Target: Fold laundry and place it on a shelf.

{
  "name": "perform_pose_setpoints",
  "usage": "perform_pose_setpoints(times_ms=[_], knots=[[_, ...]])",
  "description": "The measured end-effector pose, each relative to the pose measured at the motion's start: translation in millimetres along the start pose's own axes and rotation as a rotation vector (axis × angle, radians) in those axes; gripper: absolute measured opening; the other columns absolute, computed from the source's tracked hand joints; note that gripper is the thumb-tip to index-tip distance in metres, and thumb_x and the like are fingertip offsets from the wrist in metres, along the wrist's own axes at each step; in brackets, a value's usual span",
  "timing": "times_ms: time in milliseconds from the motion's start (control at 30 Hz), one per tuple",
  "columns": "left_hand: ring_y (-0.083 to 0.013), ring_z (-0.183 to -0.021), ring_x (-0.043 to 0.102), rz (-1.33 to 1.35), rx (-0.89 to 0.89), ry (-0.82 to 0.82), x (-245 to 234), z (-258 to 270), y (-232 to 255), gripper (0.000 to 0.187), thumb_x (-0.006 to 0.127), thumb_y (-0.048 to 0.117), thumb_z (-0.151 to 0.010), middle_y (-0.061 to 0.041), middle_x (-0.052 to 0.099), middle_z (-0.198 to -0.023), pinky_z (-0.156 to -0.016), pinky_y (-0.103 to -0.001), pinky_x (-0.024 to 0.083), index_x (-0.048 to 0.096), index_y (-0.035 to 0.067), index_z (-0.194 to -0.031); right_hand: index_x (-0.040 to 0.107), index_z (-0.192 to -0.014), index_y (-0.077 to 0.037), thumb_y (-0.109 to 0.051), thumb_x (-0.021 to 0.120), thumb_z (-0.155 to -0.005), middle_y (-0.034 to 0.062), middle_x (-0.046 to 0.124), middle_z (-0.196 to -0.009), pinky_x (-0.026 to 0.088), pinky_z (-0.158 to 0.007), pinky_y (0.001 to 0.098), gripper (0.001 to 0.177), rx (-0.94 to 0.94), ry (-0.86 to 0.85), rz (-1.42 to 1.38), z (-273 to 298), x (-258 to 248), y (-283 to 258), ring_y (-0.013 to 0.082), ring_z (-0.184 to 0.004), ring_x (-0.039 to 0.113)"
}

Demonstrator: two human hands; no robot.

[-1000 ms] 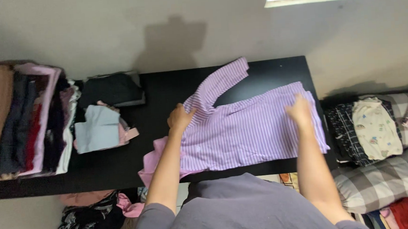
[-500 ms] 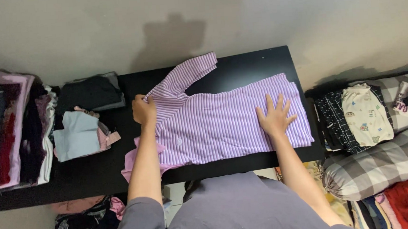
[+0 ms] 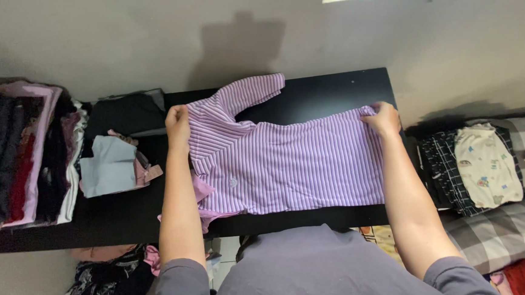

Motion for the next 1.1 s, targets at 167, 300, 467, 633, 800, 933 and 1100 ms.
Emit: perform_pose_setpoints(times_ms=[167, 300, 467, 633, 800, 933, 1100], knots=[[-0.0046, -0.085, 0.054, 0.092, -0.038, 0.01, -34.2, -8.9, 26.0, 0.022, 0.056, 0.024, -0.108, 0.005, 0.063, -0.09, -0.078, -0.022, 0.047, 0.064, 0.006, -0.099, 0.076, -0.101, -0.001, -0.015, 0.088, -0.078, 0.0167, 0.074, -0.093, 0.055, -0.076, 0.0412, 0.03, -0.147, 0.033, -0.117, -4.9, -38.4, -23.7, 0.0287, -0.086, 0.072], [-0.0069, -0.085, 0.049, -0.038, 0.219, -0.03, -68.6, 18.8, 144.1, 0.017, 0.061, 0.023, -0.108, 0.005, 0.057, -0.093, -0.077, -0.023, 0.042, 0.063, 0.006, -0.105, 0.068, -0.093, -0.003, 0.005, 0.072, -0.088, 0.0058, 0.068, -0.089, 0.049, -0.071, 0.029, 0.01, -0.365, 0.183, -0.397, 25.1, -146.3, -73.4, 0.0123, -0.084, 0.063], [-0.0067, -0.094, 0.052, -0.172, 0.531, 0.103, -121.4, 60.5, 278.1, 0.019, 0.066, 0.025, -0.114, 0.005, 0.057, -0.101, -0.085, -0.022, 0.044, 0.061, 0.007, -0.11, 0.06, -0.094, -0.006, -0.008, 0.078, -0.099, 0.0006, 0.057, -0.086, 0.039, -0.062, 0.0304, 0.019, -0.387, 0.303, -0.741, 72.1, -260.8, -97.6, 0.0123, -0.067, 0.049], [-0.0113, -0.074, 0.062, 0.058, 0.468, 0.18, -127.1, 107.3, 360.5, 0.022, 0.05, 0.027, -0.126, -0.005, 0.057, -0.093, -0.058, -0.026, 0.048, 0.05, 0.006, -0.121, 0.076, -0.111, -0.011, -0.016, 0.068, -0.111, -0.0022, 0.067, -0.084, 0.049, -0.073, 0.0207, 0.01, -0.363, 0.555, -0.516, 58.7, -285.1, -44.0, 0.0048, -0.076, 0.061], [-0.0176, -0.073, 0.079, 0.201, 0.195, 0.048, -71.5, 32.5, 313.8, 0.019, 0.044, 0.031, -0.11, -0.005, 0.066, -0.103, -0.053, -0.025, 0.058, 0.044, 0.017, -0.123, 0.075, -0.104, -0.011, -0.026, 0.072, -0.112, -0.0014, 0.067, -0.084, 0.044, -0.053, 0.0254, 0.017, -0.252, 0.347, -0.835, 18.9, -264.2, -82.5, 0.0097, -0.066, 0.058], [-0.0151, -0.09, 0.074, 0.281, 0.417, -0.14, -36.5, -21.7, 300.6, 0.026, 0.048, 0.034, -0.119, -0.006, 0.064, -0.106, -0.072, -0.027, 0.057, 0.051, 0.008, -0.119, 0.069, -0.119, -0.008, -0.025, 0.066, -0.115, 0.007, 0.08, -0.101, 0.063, -0.06, 0.0288, 0.018, -0.328, 0.264, -1.105, 38.5, -262.6, -146.6, 0.0191, -0.086, 0.081], [-0.0138, -0.093, 0.058, 0.466, 0.739, -0.116, -84.4, 21.5, 390.8, 0.027, 0.057, 0.033, -0.118, -0.004, 0.062, -0.109, -0.082, -0.031, 0.049, 0.059, 0.007, -0.122, 0.063, -0.136, -0.01, -0.032, 0.06, -0.118, 0.0109, 0.073, -0.13, 0.066, -0.086, 0.0357, 0.029, -0.591, 0.2, -1.309, 8.5, -286.8, -109.1, 0.0243, -0.126, 0.074]])
Point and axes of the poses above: each hand's wrist, its own z-axis away from the middle knuckle, its own x-axis out of the palm, y = z × x, the point moved 8 cm from there along -z, towards the middle knuckle
